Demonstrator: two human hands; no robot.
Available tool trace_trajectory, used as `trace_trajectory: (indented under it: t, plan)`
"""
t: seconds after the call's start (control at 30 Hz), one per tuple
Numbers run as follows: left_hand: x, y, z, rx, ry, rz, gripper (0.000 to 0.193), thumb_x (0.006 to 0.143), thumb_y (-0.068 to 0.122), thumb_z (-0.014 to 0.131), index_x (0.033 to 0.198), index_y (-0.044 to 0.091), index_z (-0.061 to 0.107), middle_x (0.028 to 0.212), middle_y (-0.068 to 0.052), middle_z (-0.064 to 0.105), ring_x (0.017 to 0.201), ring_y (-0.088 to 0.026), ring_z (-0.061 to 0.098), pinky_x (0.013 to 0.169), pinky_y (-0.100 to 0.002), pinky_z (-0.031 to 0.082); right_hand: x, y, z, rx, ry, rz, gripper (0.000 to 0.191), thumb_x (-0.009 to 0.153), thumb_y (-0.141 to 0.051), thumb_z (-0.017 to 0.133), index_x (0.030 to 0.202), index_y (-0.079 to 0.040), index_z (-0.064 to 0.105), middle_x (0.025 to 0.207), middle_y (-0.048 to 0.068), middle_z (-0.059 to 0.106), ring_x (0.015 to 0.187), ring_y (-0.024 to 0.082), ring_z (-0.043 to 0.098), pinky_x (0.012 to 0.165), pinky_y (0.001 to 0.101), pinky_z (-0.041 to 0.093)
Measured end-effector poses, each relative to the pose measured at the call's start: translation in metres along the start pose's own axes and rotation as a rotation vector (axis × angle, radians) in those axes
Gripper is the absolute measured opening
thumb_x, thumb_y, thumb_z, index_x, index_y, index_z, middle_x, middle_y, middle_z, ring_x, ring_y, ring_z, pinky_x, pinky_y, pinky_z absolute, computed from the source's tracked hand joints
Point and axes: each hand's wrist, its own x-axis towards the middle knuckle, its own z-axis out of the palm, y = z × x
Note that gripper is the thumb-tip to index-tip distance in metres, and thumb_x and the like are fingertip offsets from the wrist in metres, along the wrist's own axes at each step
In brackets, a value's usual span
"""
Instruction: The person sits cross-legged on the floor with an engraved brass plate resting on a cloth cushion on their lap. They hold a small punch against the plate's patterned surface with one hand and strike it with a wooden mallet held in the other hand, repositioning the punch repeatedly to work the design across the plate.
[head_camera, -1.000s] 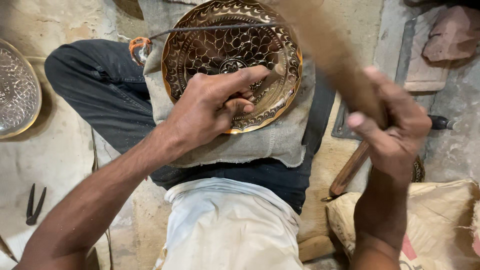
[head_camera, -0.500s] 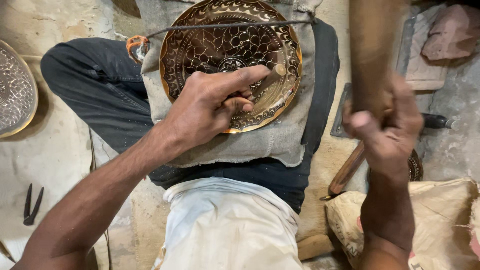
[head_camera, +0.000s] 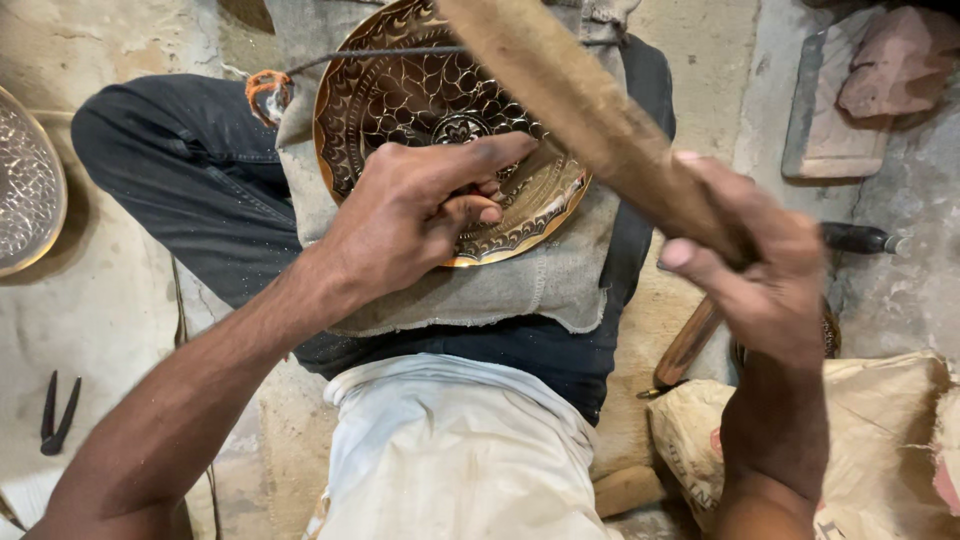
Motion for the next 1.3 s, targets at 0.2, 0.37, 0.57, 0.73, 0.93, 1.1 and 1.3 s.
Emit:
trace_trajectory:
  t: [0.2, 0.37, 0.57, 0.73, 0.93, 1.1, 1.3]
  plan:
    - [0.001, 0.004, -0.003, -0.019, -0.013, 0.002, 0.044, 0.096, -0.006, 0.067, 0.138, 0.004, 0.062, 0.115, -0.013, 0.077, 0.097, -0.018, 0.079, 0.085, -0.030, 0.067, -0.014, 0.021, -0.003, 0.158, 0.005, 0.098, 0.057, 0.092, -0.020, 0.080, 0.145, -0.005, 0.062, 0.100, 0.008, 0.074, 0.076, 0.009, 0.065, 0.067, 0.0218, 0.052]
    - [0.000, 0.003, -0.003, -0.014, 0.003, 0.033, 0.047, 0.094, -0.007, 0.068, 0.139, 0.007, 0.062, 0.123, -0.016, 0.074, 0.101, -0.019, 0.078, 0.087, -0.030, 0.067, -0.025, 0.032, -0.001, 0.272, 0.179, 0.183, 0.044, 0.094, -0.012, 0.083, 0.132, -0.003, 0.064, 0.098, 0.011, 0.069, 0.071, 0.011, 0.065, 0.064, 0.0241, 0.054]
    - [0.000, 0.000, -0.002, -0.020, -0.016, 0.004, 0.051, 0.092, -0.009, 0.065, 0.140, 0.010, 0.062, 0.123, -0.014, 0.075, 0.102, -0.019, 0.079, 0.087, -0.030, 0.066, -0.011, 0.010, 0.001, 0.234, 0.200, 0.138, 0.048, 0.092, -0.015, 0.076, 0.136, -0.005, 0.059, 0.091, 0.006, 0.073, 0.069, 0.008, 0.068, 0.063, 0.0234, 0.054]
    - [0.001, 0.002, -0.004, 0.027, -0.013, 0.058, 0.054, 0.090, -0.012, 0.063, 0.139, 0.009, 0.062, 0.127, -0.014, 0.074, 0.105, -0.022, 0.078, 0.090, -0.032, 0.066, -0.020, 0.007, 0.000, 0.053, 0.146, 0.104, 0.055, 0.092, -0.017, 0.080, 0.141, -0.002, 0.059, 0.103, 0.012, 0.072, 0.083, 0.015, 0.069, 0.076, 0.0275, 0.056]
    - [0.004, 0.005, -0.006, 0.056, -0.057, 0.035, 0.054, 0.088, -0.012, 0.063, 0.139, 0.007, 0.062, 0.118, -0.015, 0.075, 0.096, -0.023, 0.079, 0.085, -0.032, 0.066, -0.041, 0.025, 0.001, -0.013, 0.127, 0.032, 0.060, 0.098, -0.025, 0.083, 0.148, -0.004, 0.058, 0.106, 0.012, 0.074, 0.085, 0.015, 0.069, 0.079, 0.0256, 0.055]
    - [0.008, 0.002, -0.005, -0.011, -0.032, 0.088, 0.057, 0.088, -0.019, 0.058, 0.140, 0.006, 0.060, 0.131, -0.015, 0.072, 0.103, -0.020, 0.079, 0.088, -0.029, 0.067, -0.024, 0.016, 0.009, 0.171, 0.445, 0.038, 0.062, 0.085, -0.034, 0.084, 0.137, -0.006, 0.062, 0.086, 0.007, 0.072, 0.058, 0.006, 0.059, 0.050, 0.0234, 0.046]
    - [0.008, 0.000, -0.002, 0.064, -0.028, 0.058, 0.055, 0.089, -0.016, 0.063, 0.139, 0.006, 0.061, 0.124, -0.012, 0.074, 0.101, -0.019, 0.079, 0.087, -0.029, 0.066, -0.021, 0.005, 0.012, 0.205, 0.224, 0.015, 0.050, 0.102, -0.027, 0.081, 0.144, -0.014, 0.057, 0.102, 0.010, 0.072, 0.078, 0.013, 0.071, 0.065, 0.0254, 0.060]
